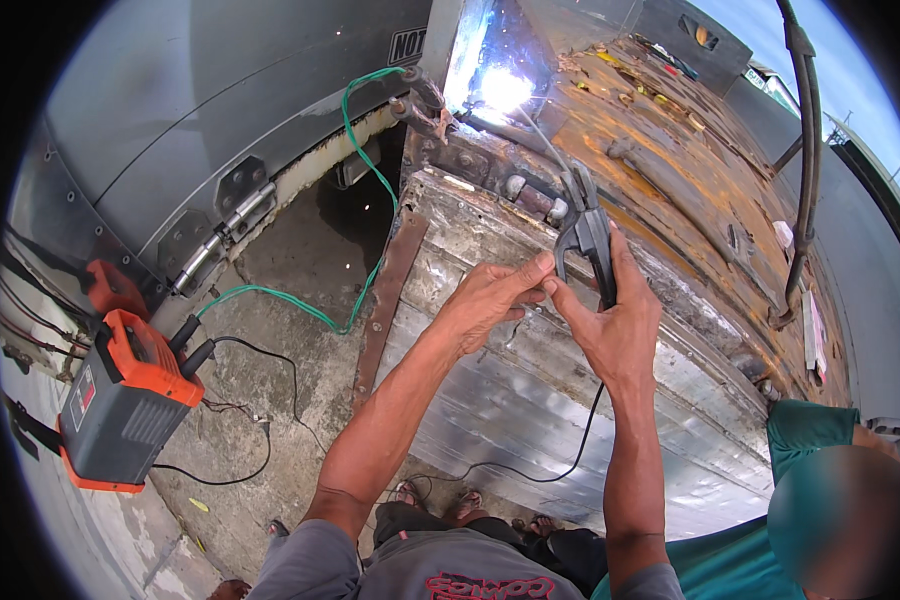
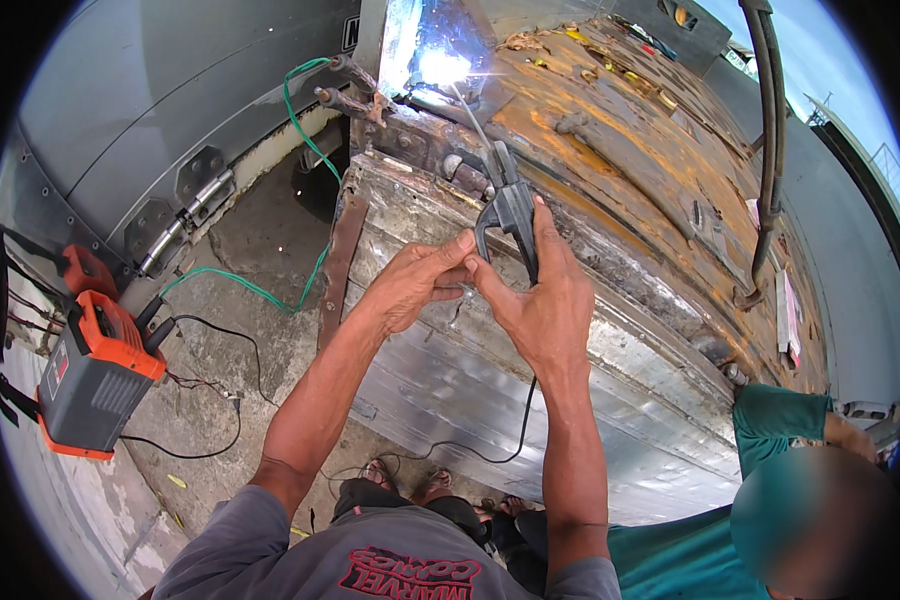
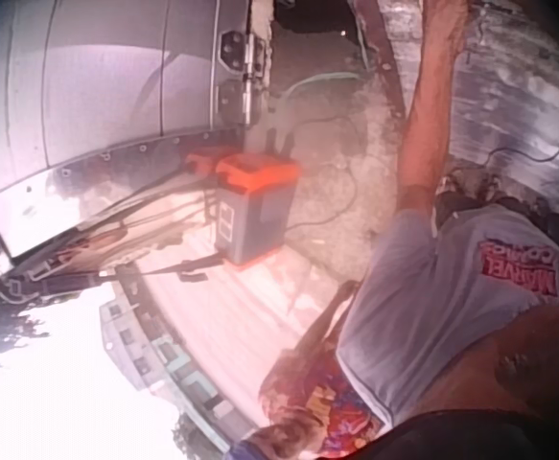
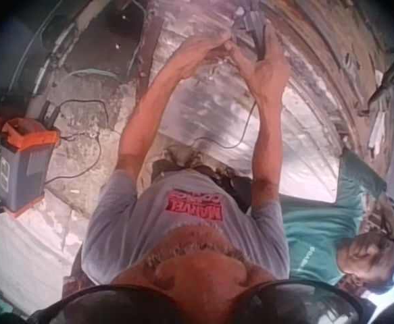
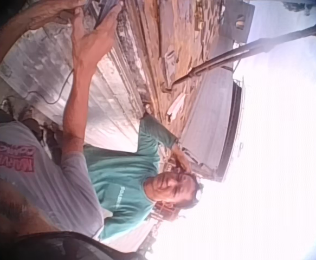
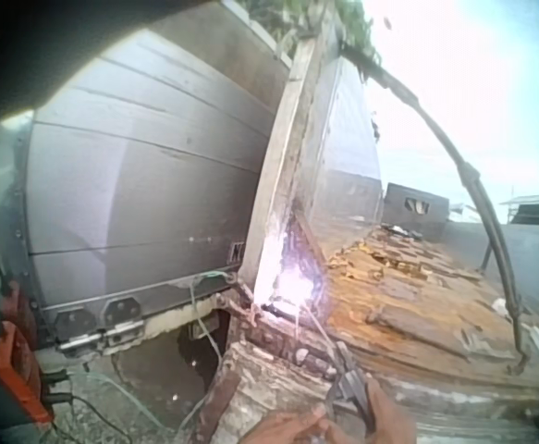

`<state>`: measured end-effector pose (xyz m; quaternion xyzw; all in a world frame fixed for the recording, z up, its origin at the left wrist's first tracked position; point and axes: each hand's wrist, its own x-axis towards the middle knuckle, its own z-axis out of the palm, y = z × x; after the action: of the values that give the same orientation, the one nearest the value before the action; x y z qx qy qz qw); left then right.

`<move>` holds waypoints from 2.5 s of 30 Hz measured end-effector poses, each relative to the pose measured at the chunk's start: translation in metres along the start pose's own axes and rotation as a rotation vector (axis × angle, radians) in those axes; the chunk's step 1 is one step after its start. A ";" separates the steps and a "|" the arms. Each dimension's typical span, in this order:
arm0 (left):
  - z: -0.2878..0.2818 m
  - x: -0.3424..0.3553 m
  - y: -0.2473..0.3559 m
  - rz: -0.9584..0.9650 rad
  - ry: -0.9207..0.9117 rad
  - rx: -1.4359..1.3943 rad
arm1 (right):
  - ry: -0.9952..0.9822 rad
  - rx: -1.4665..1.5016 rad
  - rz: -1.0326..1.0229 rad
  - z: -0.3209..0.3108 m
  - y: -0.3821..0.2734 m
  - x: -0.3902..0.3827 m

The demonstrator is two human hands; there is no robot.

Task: The person welds a metal sheet attached to a vehicle frame using a welding torch, then uses a hammer to tap the weld area. The person repeats the welding and hammering process on the same section.

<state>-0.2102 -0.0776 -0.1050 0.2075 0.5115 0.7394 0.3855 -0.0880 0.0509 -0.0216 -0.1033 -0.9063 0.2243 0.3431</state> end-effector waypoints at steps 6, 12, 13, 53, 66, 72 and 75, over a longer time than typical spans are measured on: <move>0.006 -0.007 0.005 -0.001 0.001 0.010 | -0.002 0.079 0.020 -0.008 -0.003 -0.008; -0.013 -0.049 -0.041 0.242 -0.093 0.060 | 0.055 0.433 0.299 -0.024 0.002 -0.050; -0.017 -0.061 -0.052 0.221 -0.112 0.036 | 0.137 0.526 0.296 -0.023 0.011 -0.060; 0.065 -0.278 -0.064 -0.891 -0.565 0.173 | 0.057 1.128 0.375 -0.113 0.167 -0.024; 0.150 0.019 -0.006 0.910 0.365 1.181 | -0.046 0.985 0.390 -0.097 0.152 0.012; 0.133 0.088 -0.022 1.145 0.616 1.259 | 0.000 0.833 0.332 -0.076 0.157 0.000; 0.138 0.085 -0.026 1.145 0.606 1.258 | 0.055 0.728 0.190 -0.072 0.164 -0.002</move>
<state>-0.1564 0.0754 -0.0823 0.3992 0.7194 0.4248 -0.3778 -0.0331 0.2181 -0.0528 -0.0641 -0.7441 0.5597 0.3591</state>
